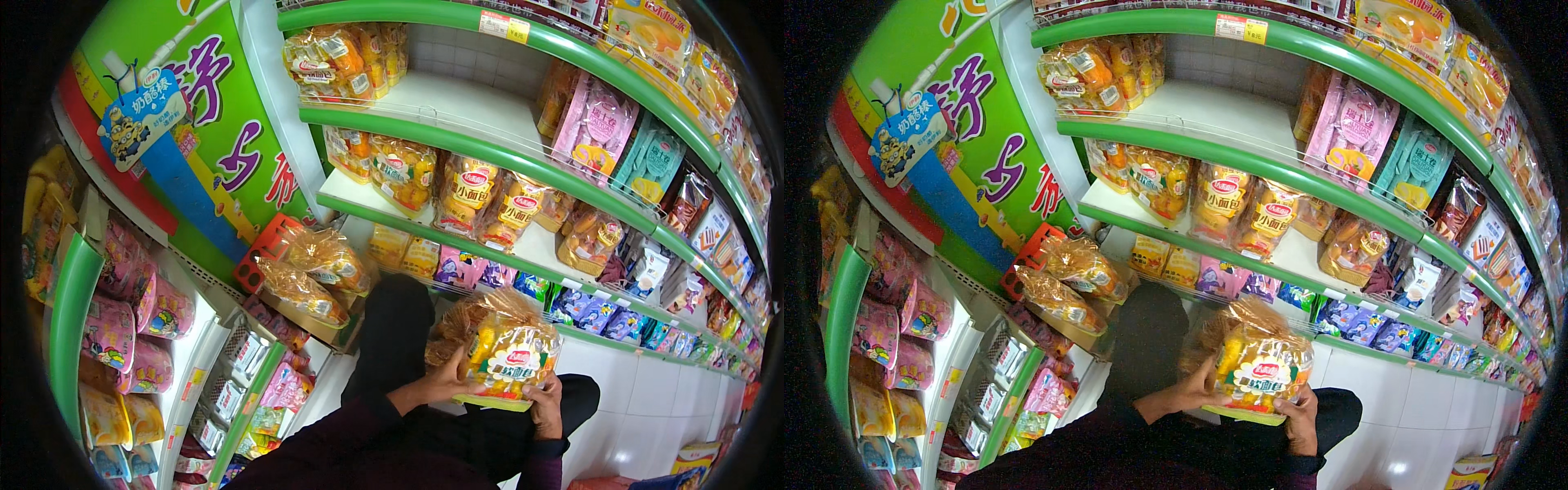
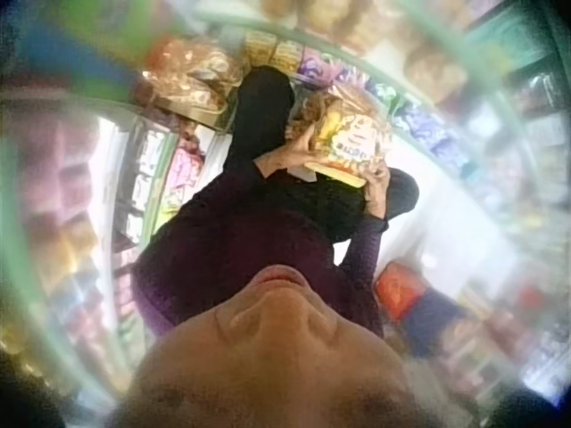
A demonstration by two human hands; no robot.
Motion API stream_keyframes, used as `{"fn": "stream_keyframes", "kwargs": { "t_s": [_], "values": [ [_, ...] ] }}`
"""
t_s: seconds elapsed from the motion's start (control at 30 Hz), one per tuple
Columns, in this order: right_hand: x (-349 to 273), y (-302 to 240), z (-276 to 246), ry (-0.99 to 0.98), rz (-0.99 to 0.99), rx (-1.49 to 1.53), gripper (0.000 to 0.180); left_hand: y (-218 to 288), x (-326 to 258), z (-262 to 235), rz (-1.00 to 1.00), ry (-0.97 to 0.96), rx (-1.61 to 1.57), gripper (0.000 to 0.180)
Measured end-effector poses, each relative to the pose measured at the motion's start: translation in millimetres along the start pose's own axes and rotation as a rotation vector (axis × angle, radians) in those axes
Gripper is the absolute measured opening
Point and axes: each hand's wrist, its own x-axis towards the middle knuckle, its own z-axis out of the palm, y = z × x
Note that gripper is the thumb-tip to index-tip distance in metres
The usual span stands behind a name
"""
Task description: The person sits on the floor in a grocery aisle and repeatedly takes packaged bread rolls from a cardboard box, then places them onto the lower shelves. The person handles the packages one by one, arranging them in rows on the shelf.
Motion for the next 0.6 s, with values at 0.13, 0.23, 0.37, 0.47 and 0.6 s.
{"fn": "stream_keyframes", "kwargs": {
  "t_s": [0.13, 0.23, 0.37, 0.47, 0.6],
  "values": [
    [-1, -3, 8, -0.011, 0.05, -0.066, 0.06, 6, 0, -2, 0.219, 0.065, -0.202, 0.101],
    [-5, -5, 11, -0.017, 0.047, -0.026, 0.062, 27, -9, -10, 0.03, 0.057, -0.134, 0.095],
    [-5, -24, 32, -0.036, 0.035, 0.069, 0.064, 44, -16, -11, 0.007, 0.083, -0.137, 0.083],
    [-3, -19, 24, -0.03, 0.087, 0.048, 0.065, 43, -13, -12, 0.035, 0.081, -0.164, 0.077],
    [2, -17, 29, -0.049, 0.041, 0.142, 0.064, 44, -11, -11, 0.008, 0.115, -0.195, 0.089]
  ]
}}
